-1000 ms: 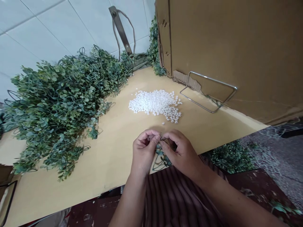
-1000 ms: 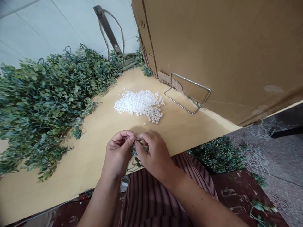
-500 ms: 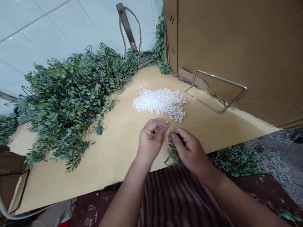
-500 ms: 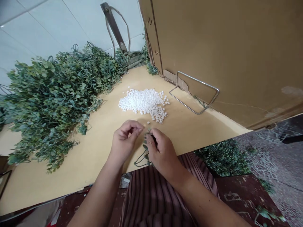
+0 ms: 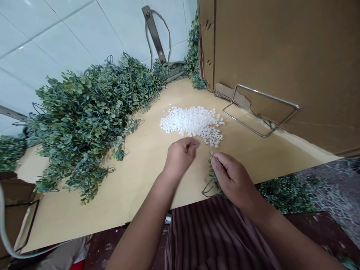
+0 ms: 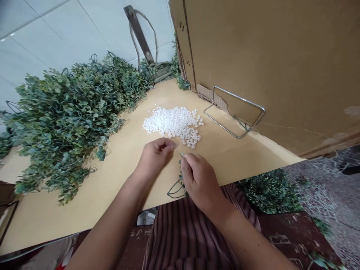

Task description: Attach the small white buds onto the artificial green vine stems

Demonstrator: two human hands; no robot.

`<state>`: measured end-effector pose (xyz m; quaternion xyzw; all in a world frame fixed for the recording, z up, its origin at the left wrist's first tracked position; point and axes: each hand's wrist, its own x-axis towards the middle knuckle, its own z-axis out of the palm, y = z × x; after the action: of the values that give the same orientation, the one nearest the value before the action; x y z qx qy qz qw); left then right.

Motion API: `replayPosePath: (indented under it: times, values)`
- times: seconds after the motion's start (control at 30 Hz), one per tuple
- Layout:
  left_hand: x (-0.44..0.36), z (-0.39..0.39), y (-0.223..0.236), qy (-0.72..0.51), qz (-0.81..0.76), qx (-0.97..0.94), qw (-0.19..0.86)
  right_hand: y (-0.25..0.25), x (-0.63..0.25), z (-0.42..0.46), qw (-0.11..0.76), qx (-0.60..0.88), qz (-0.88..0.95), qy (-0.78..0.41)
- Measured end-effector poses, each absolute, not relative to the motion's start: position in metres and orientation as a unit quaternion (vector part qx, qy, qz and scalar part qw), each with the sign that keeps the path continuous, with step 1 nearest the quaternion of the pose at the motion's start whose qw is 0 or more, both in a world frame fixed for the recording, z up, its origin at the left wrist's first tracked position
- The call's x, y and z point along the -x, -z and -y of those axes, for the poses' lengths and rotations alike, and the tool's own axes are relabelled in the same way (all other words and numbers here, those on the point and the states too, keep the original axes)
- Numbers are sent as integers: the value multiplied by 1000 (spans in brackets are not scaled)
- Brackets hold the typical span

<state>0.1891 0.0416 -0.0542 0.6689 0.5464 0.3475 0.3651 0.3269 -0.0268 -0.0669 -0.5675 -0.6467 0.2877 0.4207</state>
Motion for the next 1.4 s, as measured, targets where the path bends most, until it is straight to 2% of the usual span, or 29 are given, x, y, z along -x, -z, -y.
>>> replayPosePath:
  times: [0.1,0.17,0.23,1.4]
  values:
    - [-186,-26,49,-414,-503,-515,558,68,-327,25,435,557,646,-289]
    - [-186,-16,46,-426,-475,-450,625,69,-326,25,440,549,648,-291]
    - [-185,-8,47,-428,-467,-422,649,70,-325,25,440,542,653,-294]
    - [-180,-5,54,-405,-471,-415,665,66,-319,27,456,488,664,-337]
